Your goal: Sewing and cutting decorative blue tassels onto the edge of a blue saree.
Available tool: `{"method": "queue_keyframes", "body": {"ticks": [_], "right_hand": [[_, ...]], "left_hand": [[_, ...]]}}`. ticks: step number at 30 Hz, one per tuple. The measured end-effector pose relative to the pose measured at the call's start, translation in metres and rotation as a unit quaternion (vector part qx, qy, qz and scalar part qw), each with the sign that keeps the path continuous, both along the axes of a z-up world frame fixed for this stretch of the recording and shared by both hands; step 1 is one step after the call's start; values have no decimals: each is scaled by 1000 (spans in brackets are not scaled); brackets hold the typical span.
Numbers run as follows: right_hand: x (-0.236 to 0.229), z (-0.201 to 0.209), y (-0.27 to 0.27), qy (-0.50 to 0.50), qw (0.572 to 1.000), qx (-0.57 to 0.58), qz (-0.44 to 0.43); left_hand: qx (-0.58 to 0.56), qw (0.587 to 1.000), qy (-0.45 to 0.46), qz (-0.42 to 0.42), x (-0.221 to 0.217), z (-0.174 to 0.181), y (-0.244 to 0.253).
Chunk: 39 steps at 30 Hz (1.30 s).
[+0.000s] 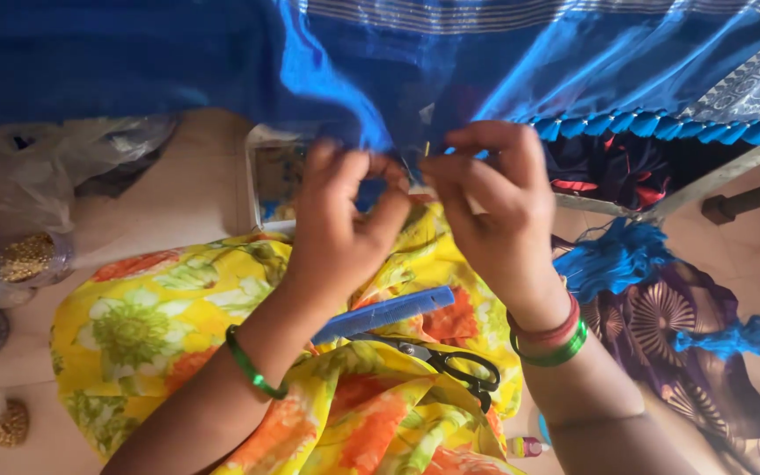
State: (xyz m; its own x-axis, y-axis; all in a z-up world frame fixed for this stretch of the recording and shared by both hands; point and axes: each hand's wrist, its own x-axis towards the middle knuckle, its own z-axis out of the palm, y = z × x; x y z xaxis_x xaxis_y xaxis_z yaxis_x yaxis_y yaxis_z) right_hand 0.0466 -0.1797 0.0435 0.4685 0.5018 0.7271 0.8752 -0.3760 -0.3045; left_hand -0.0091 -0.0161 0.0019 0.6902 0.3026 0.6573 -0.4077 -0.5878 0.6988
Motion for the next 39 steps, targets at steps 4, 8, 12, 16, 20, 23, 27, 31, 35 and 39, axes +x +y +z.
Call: {"method": "queue_keyframes", "body": {"ticks": [4, 8, 12, 16, 20, 23, 27, 31, 35, 39], "right_hand": [[-6, 0, -5, 6, 1000, 18, -1], [-14, 14, 1, -72, 997, -26, -4], [4, 14, -17, -76, 992, 9, -96], [4, 21, -19, 137, 975, 156, -85], [-11, 13, -13, 144, 984, 99, 43], [-10, -3, -15, 78, 994, 61, 55], [-3, -19, -16, 128, 980, 136, 68], [1, -37, -10, 226, 937, 213, 161], [5, -47, -9, 232, 936, 198, 175], [5, -51, -9, 306, 907, 230, 174]], "left_hand": [[-134, 985, 64, -92, 1, -5, 6], [-84, 991, 61, -82, -4, 0, 6], [-59, 993, 47, -89, -9, 5, 6], [-80, 990, 62, -97, -8, 5, 7], [-99, 985, 79, -118, -5, 3, 3], [-106, 984, 67, -123, -3, 1, 1], [-147, 982, 34, -116, 4, -11, 6], [-153, 983, 28, -102, 8, -9, 3], [-65, 996, -22, -64, 10, -15, -1], [-194, 975, 36, -99, 12, -33, 3]]}}
